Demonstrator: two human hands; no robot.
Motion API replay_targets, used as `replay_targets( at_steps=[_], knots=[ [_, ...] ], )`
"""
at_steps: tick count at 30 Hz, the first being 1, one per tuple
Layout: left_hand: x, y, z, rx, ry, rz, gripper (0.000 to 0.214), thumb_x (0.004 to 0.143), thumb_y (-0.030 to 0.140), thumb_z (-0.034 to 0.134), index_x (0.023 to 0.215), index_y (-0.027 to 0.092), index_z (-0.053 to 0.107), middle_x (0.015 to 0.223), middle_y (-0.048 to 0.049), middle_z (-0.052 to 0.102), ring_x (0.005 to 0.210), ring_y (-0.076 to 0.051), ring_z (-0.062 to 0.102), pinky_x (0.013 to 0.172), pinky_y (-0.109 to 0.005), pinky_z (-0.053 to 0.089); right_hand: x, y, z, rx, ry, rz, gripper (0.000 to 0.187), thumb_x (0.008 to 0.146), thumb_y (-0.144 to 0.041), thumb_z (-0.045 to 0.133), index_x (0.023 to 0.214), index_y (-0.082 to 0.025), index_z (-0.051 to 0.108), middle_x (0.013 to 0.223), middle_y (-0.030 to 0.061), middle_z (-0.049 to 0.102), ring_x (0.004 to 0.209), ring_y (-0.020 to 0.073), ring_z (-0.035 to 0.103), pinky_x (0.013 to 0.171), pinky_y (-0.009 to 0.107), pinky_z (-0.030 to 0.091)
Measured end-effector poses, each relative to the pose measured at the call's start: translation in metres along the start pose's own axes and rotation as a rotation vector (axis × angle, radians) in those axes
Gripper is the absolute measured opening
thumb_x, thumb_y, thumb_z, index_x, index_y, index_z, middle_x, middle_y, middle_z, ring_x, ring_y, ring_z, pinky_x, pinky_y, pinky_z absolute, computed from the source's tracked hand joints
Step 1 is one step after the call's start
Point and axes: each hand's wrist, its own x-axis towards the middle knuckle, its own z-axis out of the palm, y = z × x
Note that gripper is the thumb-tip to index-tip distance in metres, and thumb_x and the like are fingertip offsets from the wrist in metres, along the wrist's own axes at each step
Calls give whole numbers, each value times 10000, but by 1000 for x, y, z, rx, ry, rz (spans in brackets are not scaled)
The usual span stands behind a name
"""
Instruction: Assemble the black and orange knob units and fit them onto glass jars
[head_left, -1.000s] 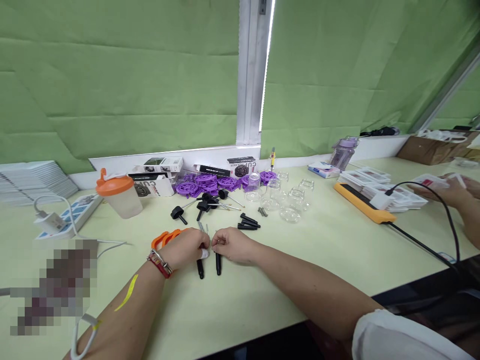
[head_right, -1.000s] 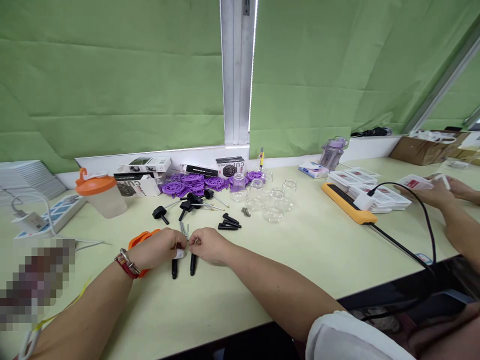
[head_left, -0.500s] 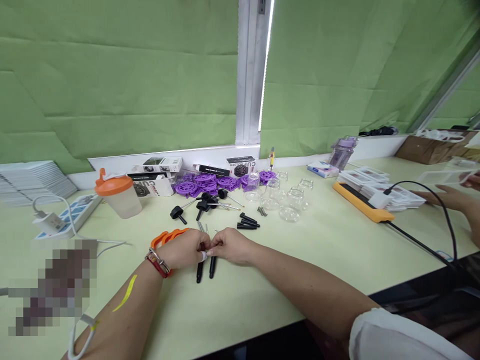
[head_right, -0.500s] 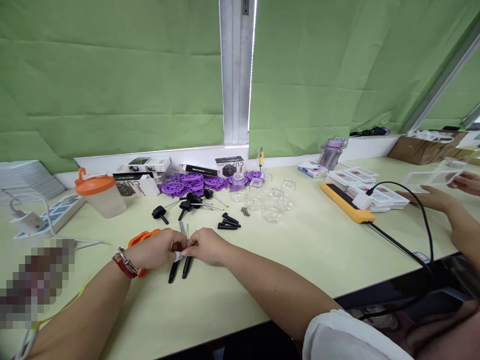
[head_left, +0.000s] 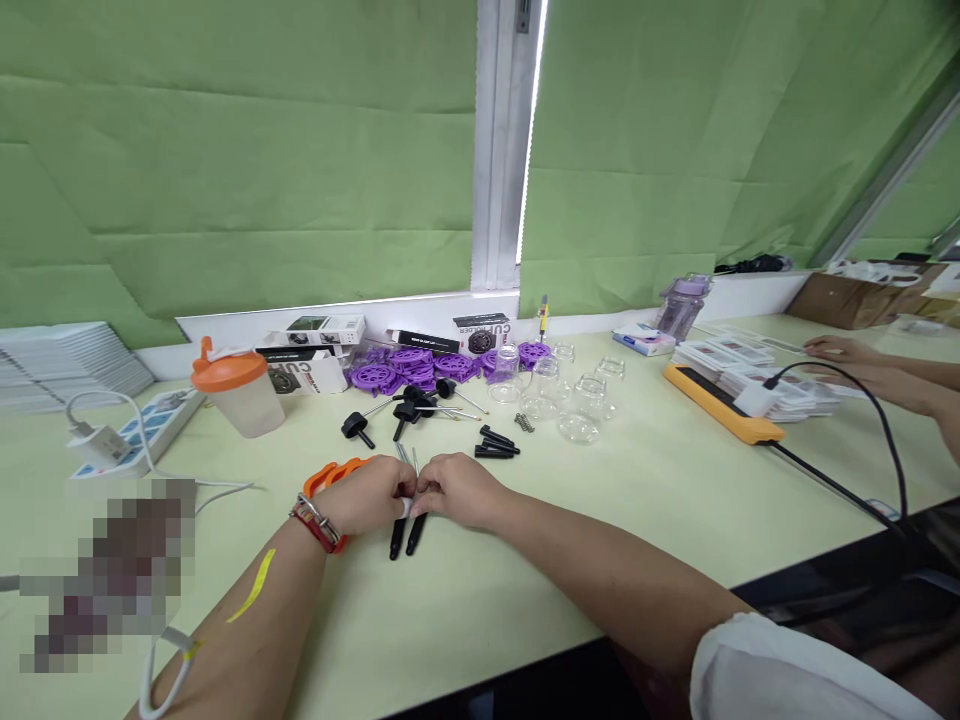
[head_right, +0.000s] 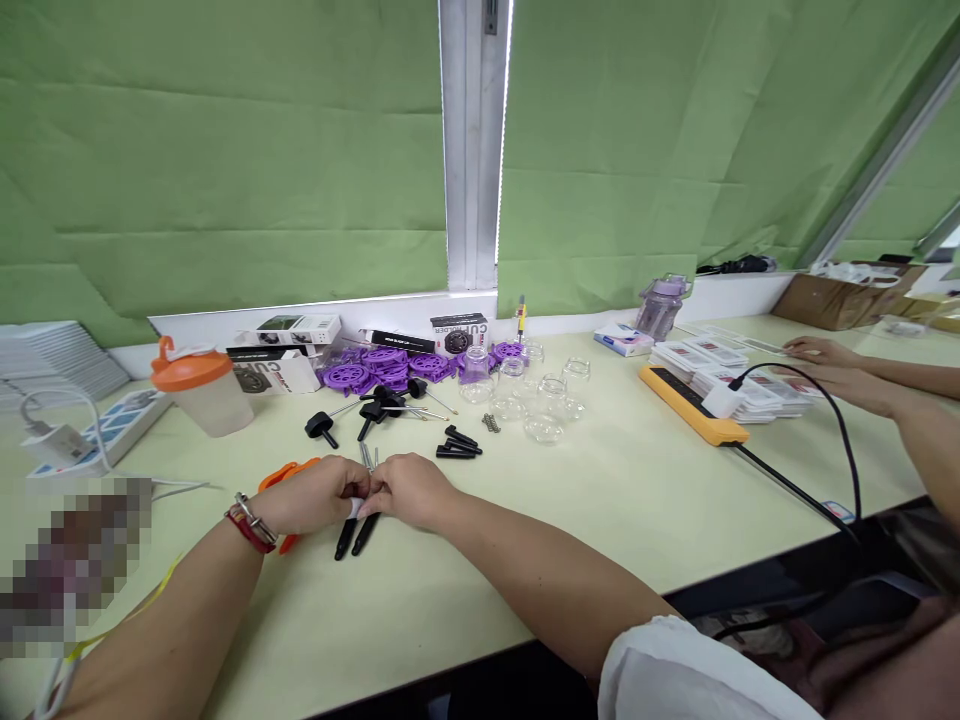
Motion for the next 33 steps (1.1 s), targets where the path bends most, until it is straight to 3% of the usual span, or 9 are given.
replay_targets(
  at_steps=[4,8,16,20,24,27,33],
  knots=[
    [-1,2,-1,-15,6,21,138,682,249,523,731,240,652,661,5,605,594,-149,515,546,-242,333,-5,1,-11,-21,-78,13,303,616,-345,819,865,-200,726,821,12,657,688,127,547,565,212,322],
    [0,1,0,-88,12,20,133,665,265,558,733,260,672,674,2,616,635,-164,539,568,-243,355,-5,2,-11,-95,-89,-23,185,719,-270,746,895,-213,735,850,21,668,709,129,553,602,223,339],
    [2,-4,0,-57,-1,29,177,713,276,509,716,253,684,663,5,611,632,-157,531,577,-243,358,-1,0,-4,-137,-73,-70,194,765,-281,704,945,-213,726,904,32,671,795,156,569,632,232,352],
    [1,-5,-1,-43,-7,28,182,711,250,497,717,249,678,683,9,615,637,-153,528,588,-242,359,-1,2,-15,-98,-60,-39,249,711,-326,752,924,-200,724,889,34,664,749,143,564,621,228,353],
    [2,-8,0,9,35,32,162,715,230,493,687,237,653,689,6,605,640,-160,522,578,-247,354,-4,18,-45,-66,18,139,234,708,-339,743,884,-186,720,830,32,663,701,132,559,586,226,343],
    [3,-8,-1,36,114,41,174,733,225,488,728,227,661,756,-15,634,678,-176,548,596,-262,370,-9,37,-66,-154,42,294,157,672,-249,745,816,-195,712,806,27,663,710,142,566,569,227,337],
    [4,2,-3,96,270,102,217,821,274,439,777,207,640,806,-37,641,714,-184,561,655,-286,398,-10,55,-73,-247,-3,383,149,620,-236,755,748,-206,684,847,36,681,743,173,589,538,239,332]
  ],
)
